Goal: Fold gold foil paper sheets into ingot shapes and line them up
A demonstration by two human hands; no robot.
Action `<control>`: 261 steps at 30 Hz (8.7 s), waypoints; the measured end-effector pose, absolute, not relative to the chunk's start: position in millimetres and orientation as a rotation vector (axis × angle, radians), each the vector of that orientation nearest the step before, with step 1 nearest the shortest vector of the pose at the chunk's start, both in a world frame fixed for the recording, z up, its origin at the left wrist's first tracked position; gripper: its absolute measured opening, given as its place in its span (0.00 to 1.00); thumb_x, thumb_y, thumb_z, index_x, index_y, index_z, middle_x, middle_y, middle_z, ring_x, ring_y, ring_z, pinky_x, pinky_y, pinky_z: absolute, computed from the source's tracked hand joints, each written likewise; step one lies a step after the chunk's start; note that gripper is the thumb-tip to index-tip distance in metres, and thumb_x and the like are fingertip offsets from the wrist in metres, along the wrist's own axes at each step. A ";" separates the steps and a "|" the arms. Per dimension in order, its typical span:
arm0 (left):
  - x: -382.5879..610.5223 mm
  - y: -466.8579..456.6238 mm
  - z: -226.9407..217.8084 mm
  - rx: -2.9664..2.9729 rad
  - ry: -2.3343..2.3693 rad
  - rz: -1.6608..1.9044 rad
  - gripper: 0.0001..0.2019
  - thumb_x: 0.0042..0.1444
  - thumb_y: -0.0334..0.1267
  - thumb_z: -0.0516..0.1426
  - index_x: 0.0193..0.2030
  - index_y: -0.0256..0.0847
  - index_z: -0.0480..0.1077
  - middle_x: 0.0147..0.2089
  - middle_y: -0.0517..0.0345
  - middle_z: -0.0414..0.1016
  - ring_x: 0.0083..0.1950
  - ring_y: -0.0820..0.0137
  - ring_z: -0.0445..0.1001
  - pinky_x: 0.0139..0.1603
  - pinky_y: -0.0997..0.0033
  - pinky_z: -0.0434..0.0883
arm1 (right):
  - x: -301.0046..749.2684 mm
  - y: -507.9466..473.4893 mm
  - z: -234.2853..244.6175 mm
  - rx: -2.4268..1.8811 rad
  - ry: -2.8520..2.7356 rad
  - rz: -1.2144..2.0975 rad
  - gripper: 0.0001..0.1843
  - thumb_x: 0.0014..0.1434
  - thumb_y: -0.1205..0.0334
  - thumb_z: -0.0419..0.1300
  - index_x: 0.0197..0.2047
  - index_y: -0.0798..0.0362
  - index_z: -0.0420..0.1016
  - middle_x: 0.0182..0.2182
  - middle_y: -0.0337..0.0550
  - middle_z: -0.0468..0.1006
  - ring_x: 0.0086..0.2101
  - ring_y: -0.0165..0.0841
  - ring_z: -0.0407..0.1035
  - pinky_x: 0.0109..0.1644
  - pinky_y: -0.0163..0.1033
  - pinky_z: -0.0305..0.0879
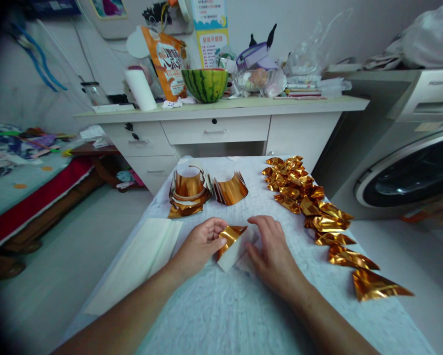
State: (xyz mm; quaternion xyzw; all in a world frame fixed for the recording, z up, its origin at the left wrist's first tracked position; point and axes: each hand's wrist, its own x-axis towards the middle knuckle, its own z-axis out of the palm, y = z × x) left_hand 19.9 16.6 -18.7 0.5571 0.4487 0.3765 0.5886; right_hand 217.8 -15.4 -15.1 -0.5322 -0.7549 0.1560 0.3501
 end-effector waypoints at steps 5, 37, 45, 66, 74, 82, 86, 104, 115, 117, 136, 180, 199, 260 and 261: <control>18.3 17.5 -17.0 1.238 1.079 0.927 0.13 0.52 0.27 0.56 0.45 0.38 0.67 0.39 0.57 0.73 0.40 0.70 0.73 0.41 0.71 0.70 | 207.1 -21.8 -17.9 -1.264 -2.130 0.261 0.26 0.49 0.75 0.59 0.51 0.48 0.62 0.53 0.51 0.65 0.52 0.46 0.60 0.52 0.54 0.60; -0.7 15.0 -0.8 2.146 1.140 0.339 0.07 0.49 0.25 0.57 0.29 0.40 0.73 0.33 0.60 0.71 0.39 0.69 0.70 0.39 0.72 0.63 | 189.0 -24.0 -15.0 -1.289 -2.209 0.706 0.07 0.59 0.70 0.59 0.34 0.49 0.75 0.36 0.41 0.74 0.40 0.37 0.67 0.44 0.44 0.59; -4.5 13.3 0.4 2.156 1.121 0.318 0.07 0.49 0.25 0.57 0.31 0.41 0.73 0.35 0.60 0.69 0.41 0.69 0.69 0.40 0.72 0.63 | 181.2 -25.4 -17.8 -1.434 -2.171 0.654 0.07 0.58 0.70 0.59 0.33 0.49 0.77 0.34 0.42 0.73 0.38 0.38 0.65 0.42 0.44 0.56; -5.7 14.1 0.7 2.162 1.097 0.321 0.11 0.48 0.22 0.54 0.32 0.41 0.72 0.36 0.61 0.69 0.41 0.69 0.69 0.43 0.71 0.64 | 174.1 -23.6 -31.0 -1.499 -2.131 0.500 0.06 0.54 0.70 0.58 0.28 0.51 0.73 0.30 0.42 0.72 0.35 0.37 0.65 0.38 0.42 0.53; -4.0 13.5 2.6 2.157 1.117 0.320 0.07 0.51 0.26 0.54 0.31 0.41 0.71 0.35 0.60 0.69 0.42 0.68 0.69 0.42 0.70 0.64 | 173.5 -22.4 -33.3 -1.512 -2.130 0.468 0.06 0.52 0.71 0.59 0.26 0.51 0.73 0.29 0.41 0.72 0.34 0.37 0.64 0.37 0.41 0.52; -5.4 14.2 -2.1 2.151 1.112 0.333 0.05 0.50 0.27 0.58 0.31 0.41 0.71 0.36 0.61 0.69 0.42 0.68 0.70 0.41 0.71 0.63 | 173.2 -23.4 -30.0 -1.520 -2.128 0.496 0.06 0.53 0.70 0.59 0.27 0.51 0.72 0.30 0.41 0.72 0.34 0.37 0.64 0.37 0.41 0.52; -4.7 13.3 -1.3 2.172 1.128 0.329 0.06 0.50 0.26 0.58 0.31 0.40 0.71 0.36 0.60 0.70 0.42 0.68 0.70 0.41 0.71 0.63 | 173.7 -24.0 -28.4 -1.529 -2.136 0.512 0.05 0.54 0.71 0.59 0.29 0.51 0.71 0.31 0.42 0.71 0.35 0.38 0.64 0.38 0.42 0.53; -2.9 15.7 -2.3 2.168 1.129 0.307 0.05 0.49 0.27 0.61 0.30 0.40 0.70 0.35 0.62 0.69 0.41 0.70 0.69 0.40 0.73 0.62 | 171.3 -31.9 -19.7 -1.607 -2.187 0.514 0.04 0.57 0.68 0.57 0.37 0.51 0.71 0.38 0.46 0.70 0.39 0.41 0.62 0.42 0.45 0.54; -2.5 15.0 -1.1 2.154 1.121 0.308 0.05 0.50 0.27 0.61 0.32 0.41 0.72 0.37 0.61 0.72 0.43 0.68 0.70 0.41 0.72 0.63 | 178.6 -32.2 -15.8 -1.621 -2.207 0.466 0.15 0.54 0.72 0.55 0.44 0.47 0.70 0.42 0.46 0.69 0.41 0.43 0.61 0.44 0.48 0.55; -2.1 15.2 -1.3 2.153 1.119 0.311 0.06 0.49 0.26 0.61 0.32 0.41 0.72 0.37 0.61 0.72 0.43 0.69 0.70 0.41 0.73 0.63 | 182.0 -33.1 -16.7 -1.619 -2.214 0.452 0.19 0.52 0.74 0.55 0.46 0.47 0.69 0.42 0.46 0.69 0.42 0.43 0.61 0.44 0.48 0.56; -2.0 7.6 2.2 2.271 1.137 0.276 0.08 0.48 0.26 0.55 0.34 0.42 0.68 0.38 0.60 0.69 0.44 0.68 0.69 0.43 0.71 0.64 | 200.0 -7.9 -20.1 -1.412 -2.171 0.474 0.14 0.63 0.69 0.49 0.45 0.51 0.73 0.45 0.47 0.75 0.45 0.40 0.65 0.48 0.48 0.60; 8.8 18.8 -2.5 1.206 0.999 0.853 0.14 0.59 0.41 0.52 0.44 0.35 0.72 0.35 0.55 0.75 0.31 0.72 0.70 0.31 0.73 0.63 | 224.4 1.2 -13.4 -1.329 -1.369 1.268 0.16 0.51 0.48 0.63 0.29 0.51 0.66 0.24 0.35 0.65 0.26 0.28 0.59 0.29 0.34 0.55; 9.2 20.2 -14.0 1.459 1.165 0.947 0.04 0.53 0.32 0.56 0.35 0.38 0.72 0.30 0.60 0.74 0.32 0.72 0.72 0.35 0.73 0.68 | 221.1 -4.8 -13.3 -1.336 -1.444 1.409 0.18 0.56 0.51 0.61 0.46 0.51 0.66 0.22 0.31 0.68 0.21 0.27 0.58 0.23 0.32 0.49; 11.7 4.4 -1.1 2.329 0.937 0.428 0.09 0.54 0.25 0.56 0.40 0.40 0.72 0.45 0.54 0.69 0.50 0.65 0.67 0.54 0.64 0.66 | 224.2 -21.0 1.8 -1.174 -2.481 0.821 0.11 0.59 0.74 0.56 0.39 0.49 0.75 0.39 0.42 0.71 0.41 0.36 0.65 0.44 0.40 0.60; 11.3 4.0 0.3 2.309 0.936 0.427 0.08 0.54 0.25 0.57 0.39 0.40 0.72 0.45 0.54 0.69 0.50 0.65 0.67 0.54 0.64 0.66 | 223.4 -20.9 3.1 -1.184 -2.470 0.834 0.11 0.59 0.74 0.55 0.39 0.49 0.75 0.39 0.42 0.71 0.41 0.36 0.65 0.44 0.40 0.60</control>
